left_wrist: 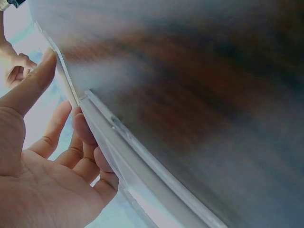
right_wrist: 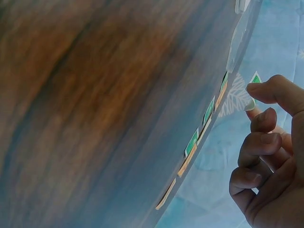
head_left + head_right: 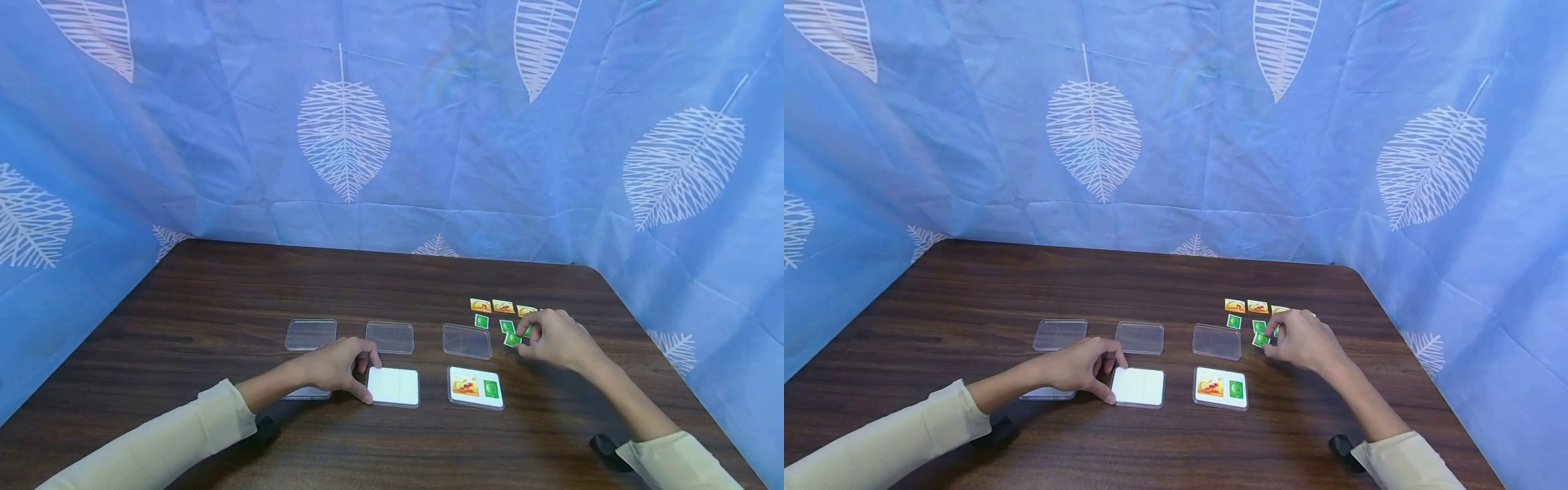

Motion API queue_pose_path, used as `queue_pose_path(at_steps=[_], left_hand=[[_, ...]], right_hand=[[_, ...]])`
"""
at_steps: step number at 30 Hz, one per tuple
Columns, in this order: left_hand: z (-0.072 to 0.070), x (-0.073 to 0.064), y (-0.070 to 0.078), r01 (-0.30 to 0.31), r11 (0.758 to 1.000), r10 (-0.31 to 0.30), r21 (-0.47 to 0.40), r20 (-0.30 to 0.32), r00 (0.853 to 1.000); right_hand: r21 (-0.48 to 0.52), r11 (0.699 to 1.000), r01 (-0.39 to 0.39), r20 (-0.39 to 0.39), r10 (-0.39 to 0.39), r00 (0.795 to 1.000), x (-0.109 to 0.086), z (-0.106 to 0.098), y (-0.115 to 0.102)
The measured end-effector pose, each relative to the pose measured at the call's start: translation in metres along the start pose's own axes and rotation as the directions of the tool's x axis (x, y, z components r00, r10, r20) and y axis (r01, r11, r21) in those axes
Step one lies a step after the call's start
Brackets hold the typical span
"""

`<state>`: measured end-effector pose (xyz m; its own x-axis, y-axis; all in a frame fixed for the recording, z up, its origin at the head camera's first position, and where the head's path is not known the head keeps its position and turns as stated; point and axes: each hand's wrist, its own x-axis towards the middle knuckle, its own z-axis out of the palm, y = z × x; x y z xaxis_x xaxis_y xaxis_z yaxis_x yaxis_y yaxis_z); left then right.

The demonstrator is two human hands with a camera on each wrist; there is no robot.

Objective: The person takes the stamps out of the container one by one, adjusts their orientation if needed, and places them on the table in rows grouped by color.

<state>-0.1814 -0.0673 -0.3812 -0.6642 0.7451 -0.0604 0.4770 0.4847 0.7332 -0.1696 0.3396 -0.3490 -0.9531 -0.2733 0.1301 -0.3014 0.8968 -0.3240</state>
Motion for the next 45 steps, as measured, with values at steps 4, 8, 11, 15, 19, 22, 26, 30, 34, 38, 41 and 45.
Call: queue_pose_path(at_steps=[4,8,11,15,19,22,26,30,34,38,41,45], left_hand=[[0.000,0.000,0.000,0.002,1.000,-0.002,0.004,-0.001,1.000],[-0.001,0.000,-0.001,0.004,1.000,-0.004,0.006,0.003,1.000],[-0.001,-0.001,-0.001,-0.005,1.000,0.005,0.001,0.006,1.000],[0.000,-0.001,-0.002,-0.011,1.000,0.011,0.003,0.005,1.000],[0.000,-0.001,-0.002,-0.014,1.000,0.014,0.001,0.003,1.000],[0.000,-0.001,-0.002,-0.017,1.000,0.017,-0.001,0.003,1.000],[0.000,-0.001,-0.002,-0.018,1.000,0.018,-0.002,0.005,1.000],[0.000,-0.001,-0.002,-0.022,1.000,0.022,-0.002,0.006,1.000],[0.000,-0.002,-0.002,-0.022,1.000,0.022,0.000,0.005,1.000],[0.000,-0.002,0.000,-0.016,1.000,0.016,-0.003,0.008,1.000],[0.000,-0.002,0.001,-0.020,1.000,0.020,0.003,0.010,1.000],[0.000,-0.002,0.001,-0.021,1.000,0.021,0.010,0.006,1.000]], right_hand=[[0.000,1.000,-0.008,-0.007,0.008,1.000,-0.001,-0.001,0.005],[-0.002,1.000,-0.019,-0.010,0.019,1.000,-0.001,-0.002,0.010],[-0.003,0.999,-0.037,-0.005,0.037,0.999,0.000,-0.002,0.014],[-0.002,0.999,-0.047,-0.006,0.047,0.999,0.000,-0.004,0.018],[-0.004,0.999,-0.046,-0.013,0.046,0.999,-0.001,-0.004,0.020],[-0.007,0.999,-0.050,-0.013,0.050,0.999,-0.001,-0.004,0.021],[-0.014,0.998,-0.055,-0.017,0.055,0.998,-0.001,-0.004,0.024],[-0.018,0.998,-0.056,-0.027,0.056,0.998,-0.002,-0.005,0.026],[-0.013,0.998,-0.059,-0.031,0.059,0.998,-0.003,-0.004,0.027],[-0.010,0.998,-0.068,-0.023,0.068,0.997,-0.003,-0.004,0.029],[-0.012,0.997,-0.076,-0.017,0.075,0.997,-0.003,-0.005,0.031],[-0.012,0.997,-0.075,-0.012,0.075,0.997,-0.002,-0.006,0.033]])
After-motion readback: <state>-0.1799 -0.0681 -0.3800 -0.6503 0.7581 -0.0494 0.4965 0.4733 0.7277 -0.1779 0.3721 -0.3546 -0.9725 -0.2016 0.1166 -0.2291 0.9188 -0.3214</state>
